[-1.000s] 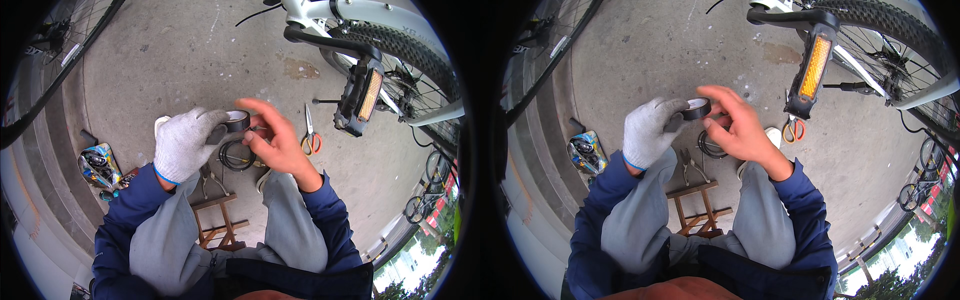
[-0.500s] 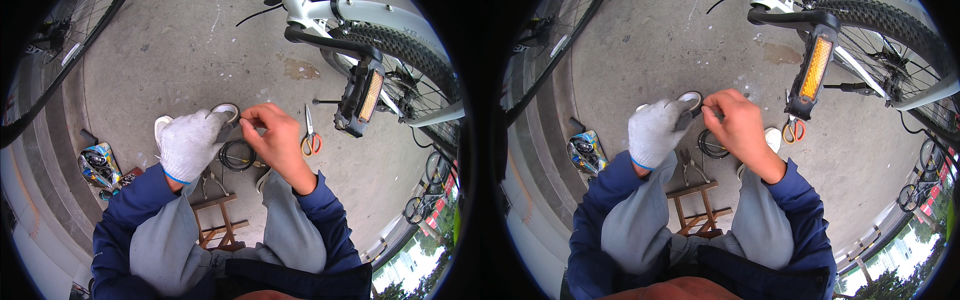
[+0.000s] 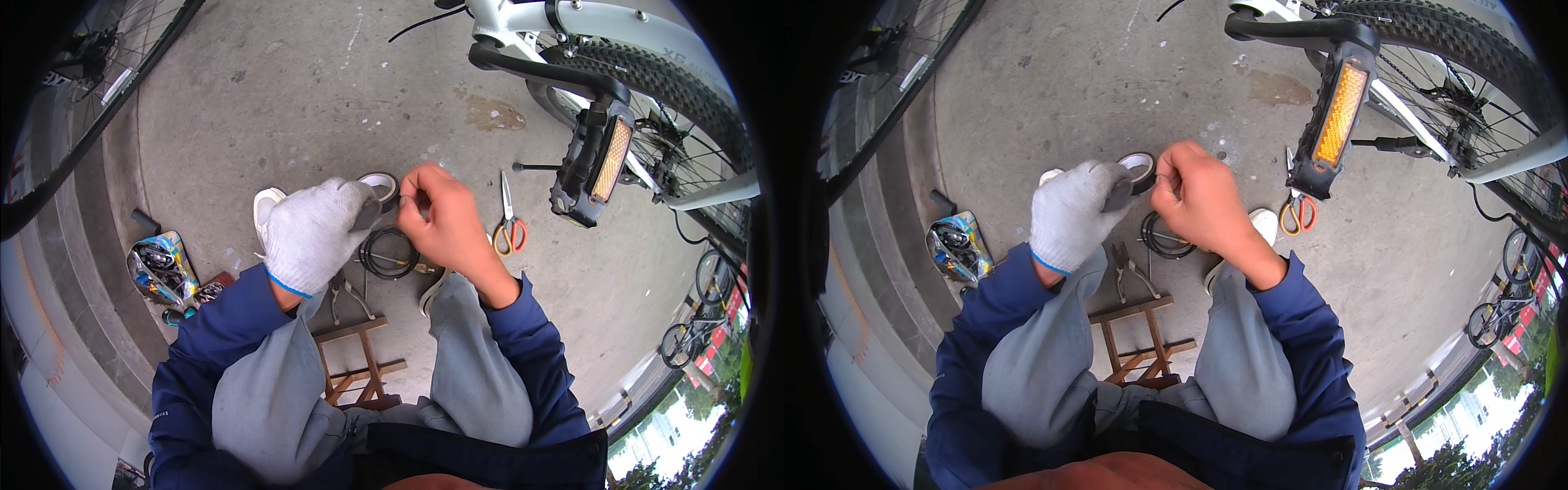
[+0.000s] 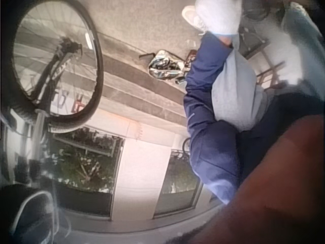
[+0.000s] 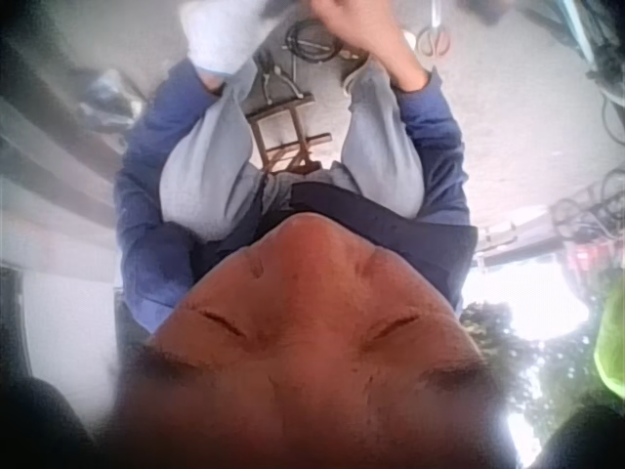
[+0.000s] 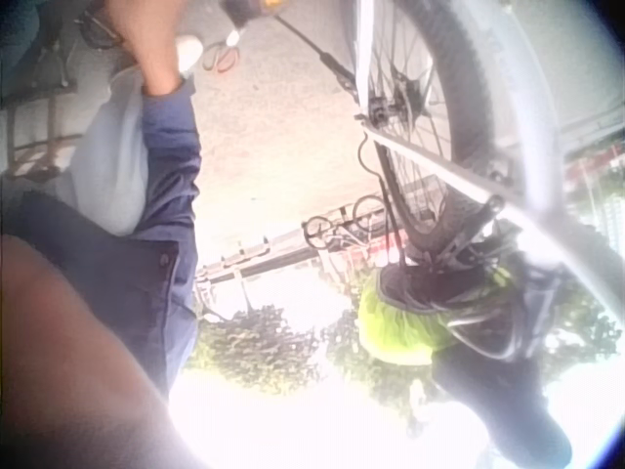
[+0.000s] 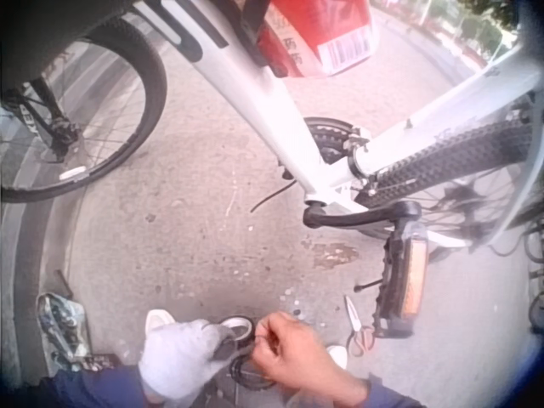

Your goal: The person works on a bicycle's brake system, handling brake cables and applying electrical tape to the cable ends. They use pliers and a screwdriver to adjust components near the rear wheel and frame.

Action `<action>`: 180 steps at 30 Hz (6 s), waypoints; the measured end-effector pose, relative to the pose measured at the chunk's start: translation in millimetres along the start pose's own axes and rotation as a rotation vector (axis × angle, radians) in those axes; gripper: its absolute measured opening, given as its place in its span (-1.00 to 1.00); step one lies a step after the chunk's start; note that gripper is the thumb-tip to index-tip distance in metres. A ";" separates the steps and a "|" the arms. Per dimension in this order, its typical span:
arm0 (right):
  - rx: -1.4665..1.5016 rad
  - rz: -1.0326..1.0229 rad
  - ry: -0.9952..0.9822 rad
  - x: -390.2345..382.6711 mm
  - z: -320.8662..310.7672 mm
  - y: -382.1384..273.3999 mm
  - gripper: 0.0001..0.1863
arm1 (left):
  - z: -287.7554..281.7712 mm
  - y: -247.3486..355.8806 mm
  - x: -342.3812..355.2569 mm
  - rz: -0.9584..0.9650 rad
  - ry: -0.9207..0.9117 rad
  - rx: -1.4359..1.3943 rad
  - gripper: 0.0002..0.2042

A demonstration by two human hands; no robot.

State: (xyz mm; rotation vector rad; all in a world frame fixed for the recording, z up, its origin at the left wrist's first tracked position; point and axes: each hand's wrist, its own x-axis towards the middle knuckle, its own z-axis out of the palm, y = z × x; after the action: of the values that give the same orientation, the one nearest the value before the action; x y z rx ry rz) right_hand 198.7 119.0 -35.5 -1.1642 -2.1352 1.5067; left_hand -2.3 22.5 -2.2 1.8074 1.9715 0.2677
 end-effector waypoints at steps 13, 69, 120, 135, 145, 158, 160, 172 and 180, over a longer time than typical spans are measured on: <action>0.938 0.434 -0.367 -1.9 -23.3 32.1 -0.92 | -1.9 -10.7 3.0 -0.096 0.050 -0.509 -0.64; -0.316 0.305 0.243 -90.5 -44.2 207.1 -0.66 | 15.5 -20.2 218.1 0.015 -0.080 -0.359 -0.55; -0.695 -0.172 -0.662 -116.7 157.2 178.3 -0.78 | 9.4 2.7 196.9 -0.225 -0.376 -0.945 -0.69; 0.160 0.360 -0.293 -106.1 -25.8 62.6 -0.73 | -7.3 -4.3 189.0 -0.138 -0.256 -0.652 -0.50; 0.102 0.441 -0.156 -112.5 -49.8 110.5 -0.33 | 7.2 -15.2 190.9 -0.115 -0.224 -0.662 -0.45; -0.496 0.057 -0.158 -122.6 -48.6 93.7 -0.57 | 13.0 -18.9 192.1 -0.137 -0.237 -0.704 -0.43; -0.355 -0.026 -0.023 -120.8 -51.0 83.1 -0.64 | 12.4 -19.0 192.7 -0.166 -0.242 -0.713 -0.43; 0.660 0.364 -0.039 -100.0 -71.9 54.6 -0.40 | 13.3 -27.7 196.9 -0.175 -0.161 -0.638 -0.43; 0.269 0.156 -0.219 -93.0 -70.8 21.8 -0.52 | 5.4 -20.9 188.6 -0.156 -0.275 -0.669 -0.45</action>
State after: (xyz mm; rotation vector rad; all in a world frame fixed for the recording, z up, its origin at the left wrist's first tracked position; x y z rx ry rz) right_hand 312.1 99.5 -5.5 -1.1357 -1.9252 2.0027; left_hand -26.1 203.9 -52.7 1.1851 1.5641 0.5230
